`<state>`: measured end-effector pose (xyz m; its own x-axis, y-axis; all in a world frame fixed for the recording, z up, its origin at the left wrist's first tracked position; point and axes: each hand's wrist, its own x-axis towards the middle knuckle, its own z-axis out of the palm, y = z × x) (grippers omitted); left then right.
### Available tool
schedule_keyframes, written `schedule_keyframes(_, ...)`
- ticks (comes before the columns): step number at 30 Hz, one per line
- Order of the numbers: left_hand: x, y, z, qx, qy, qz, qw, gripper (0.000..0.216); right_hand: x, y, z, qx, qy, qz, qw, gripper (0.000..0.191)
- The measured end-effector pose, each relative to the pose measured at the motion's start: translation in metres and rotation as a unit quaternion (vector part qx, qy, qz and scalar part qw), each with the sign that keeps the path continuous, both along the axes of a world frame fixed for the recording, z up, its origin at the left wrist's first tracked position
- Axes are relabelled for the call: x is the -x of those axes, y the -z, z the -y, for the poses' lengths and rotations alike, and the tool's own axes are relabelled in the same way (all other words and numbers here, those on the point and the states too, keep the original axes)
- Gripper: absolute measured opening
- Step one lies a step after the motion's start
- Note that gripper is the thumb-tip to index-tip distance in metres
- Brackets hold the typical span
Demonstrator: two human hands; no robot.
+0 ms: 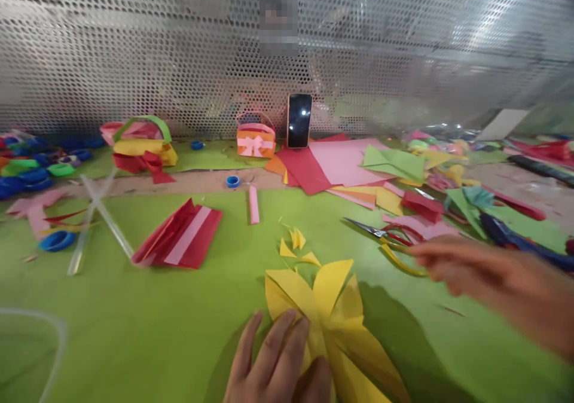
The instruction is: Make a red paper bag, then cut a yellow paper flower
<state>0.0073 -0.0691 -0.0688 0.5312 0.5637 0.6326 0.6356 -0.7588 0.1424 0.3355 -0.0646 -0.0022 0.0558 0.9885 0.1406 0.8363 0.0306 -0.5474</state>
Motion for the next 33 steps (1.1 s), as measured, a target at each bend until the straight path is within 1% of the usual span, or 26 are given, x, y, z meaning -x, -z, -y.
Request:
schedule_keyframes(2, 0.002, 0.001, 0.001, 0.0, 0.004, -0.003, 1.0, 0.012, 0.056, 0.005, -0.007, 0.046, -0.03, -0.01, 0.998, 0.033)
schedule_keyframes(3, 0.002, 0.001, 0.002, 0.01, -0.001, 0.002, 1.0, 0.011, 0.077, 0.007, -0.011, 0.077, -0.036, -0.004, 0.996, 0.034)
schedule_keyframes(5, 0.001, 0.002, 0.005, 0.039, -0.022, 0.018, 0.999, 0.008, 0.103, 0.01, -0.021, 0.09, -0.03, 0.0, 0.996, 0.034)
schedule_keyframes(7, -0.001, 0.003, 0.007, 0.057, -0.037, 0.029, 0.997, 0.009, 0.115, 0.011, -0.028, 0.074, -0.019, 0.003, 0.997, 0.028)
schedule_keyframes(9, -0.005, 0.004, 0.009, 0.063, -0.046, 0.046, 0.996, 0.011, 0.121, 0.01, -0.032, 0.044, -0.023, 0.011, 0.999, 0.017)
schedule_keyframes(11, -0.009, 0.006, 0.009, 0.062, -0.049, 0.074, 0.994, 0.013, 0.126, 0.011, -0.033, -0.001, -0.056, 0.021, 0.998, 0.007)
schedule_keyframes(13, -0.013, 0.007, 0.008, 0.048, -0.053, 0.1, 0.992, 0.016, 0.13, 0.012, -0.03, -0.08, -0.108, 0.038, 0.99, 0.01)
schedule_keyframes(15, -0.014, 0.006, 0.007, 0.035, -0.054, 0.105, 0.992, 0.018, 0.132, 0.014, -0.025, -0.163, -0.164, 0.079, 0.97, 0.015)
schedule_keyframes(17, -0.013, 0.002, 0.006, 0.038, -0.049, 0.096, 0.993, 0.02, 0.131, 0.016, -0.019, -0.214, -0.214, 0.13, 0.944, 0.019)
schedule_keyframes(19, -0.01, -0.004, 0.005, 0.065, -0.03, 0.069, 0.995, 0.021, 0.13, 0.018, -0.014, -0.221, -0.26, 0.16, 0.926, 0.022)
schedule_keyframes(21, -0.006, -0.009, 0.004, 0.088, -0.014, 0.046, 0.995, 0.021, 0.129, 0.019, -0.011, -0.216, -0.282, 0.165, 0.92, 0.021)
schedule_keyframes(23, -0.005, -0.013, 0.004, 0.093, -0.01, 0.037, 0.995, 0.019, 0.129, 0.02, -0.01, -0.214, -0.291, 0.161, 0.918, 0.019)
schedule_keyframes(26, -0.005, -0.015, 0.004, 0.086, -0.016, 0.043, 0.995, 0.018, 0.129, 0.021, -0.01, -0.218, -0.313, 0.163, 0.91, 0.017)
schedule_keyframes(29, -0.007, -0.015, 0.004, 0.091, -0.019, 0.042, 0.995, 0.017, 0.129, 0.025, -0.01, -0.208, -0.328, 0.181, 0.903, 0.021)
schedule_keyframes(33, -0.009, -0.015, 0.004, 0.094, -0.026, 0.043, 0.994, 0.016, 0.128, 0.029, -0.009, -0.203, -0.324, 0.213, 0.899, 0.026)
